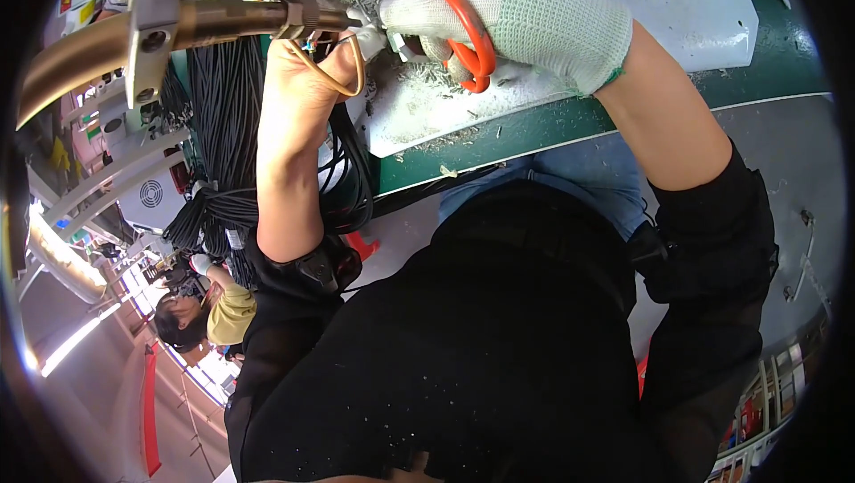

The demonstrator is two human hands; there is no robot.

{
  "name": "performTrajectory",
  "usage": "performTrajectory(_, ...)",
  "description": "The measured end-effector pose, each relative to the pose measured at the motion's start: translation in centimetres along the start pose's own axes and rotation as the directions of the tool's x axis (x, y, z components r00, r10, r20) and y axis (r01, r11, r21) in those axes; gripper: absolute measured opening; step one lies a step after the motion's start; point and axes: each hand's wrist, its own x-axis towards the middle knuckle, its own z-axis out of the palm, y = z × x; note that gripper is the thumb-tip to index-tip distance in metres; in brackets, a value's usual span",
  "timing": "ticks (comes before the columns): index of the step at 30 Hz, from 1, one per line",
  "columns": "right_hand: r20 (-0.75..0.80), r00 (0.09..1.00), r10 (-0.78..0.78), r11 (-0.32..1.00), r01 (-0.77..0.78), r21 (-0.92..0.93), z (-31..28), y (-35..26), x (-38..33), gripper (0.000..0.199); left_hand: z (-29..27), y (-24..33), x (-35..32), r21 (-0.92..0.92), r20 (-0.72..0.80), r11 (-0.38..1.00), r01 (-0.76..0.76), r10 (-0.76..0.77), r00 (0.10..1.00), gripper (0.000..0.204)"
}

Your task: The person picks up a bundle of cables, trims the wire ends with shears, and then uses a machine to press a component onto the wires before repeating the process.

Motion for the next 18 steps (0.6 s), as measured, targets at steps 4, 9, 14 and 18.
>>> performTrajectory(4,0.66,-0.257,0.706,-0.488,-0.852,0.19,-2.9,-2.7,5.3,0.024,-0.9,-0.4,-0.6,-0.002,0.064,0.999,0.041,-0.041,0.997,0.011)
performTrajectory(9,0.588,-0.222,0.778,-0.411,-0.887,0.209,-2.7,-5.0,4.7,0.031,-0.6,0.1,-2.8,-0.139,0.057,0.978,0.153,-0.146,0.988,0.008)
performTrajectory(14,0.48,-0.239,0.844,-0.304,-0.951,0.061,-5.6,-9.9,6.2,0.02,0.1,0.6,-8.1,-0.136,-0.356,0.99,-0.048,-0.004,0.935,0.014)
performTrajectory(18,0.177,0.101,0.979,0.159,-0.924,-0.349,-5.0,-12.8,8.3,0.015,1.3,2.6,-9.7,-0.142,0.253,0.967,0.21,-0.169,0.952,0.018)
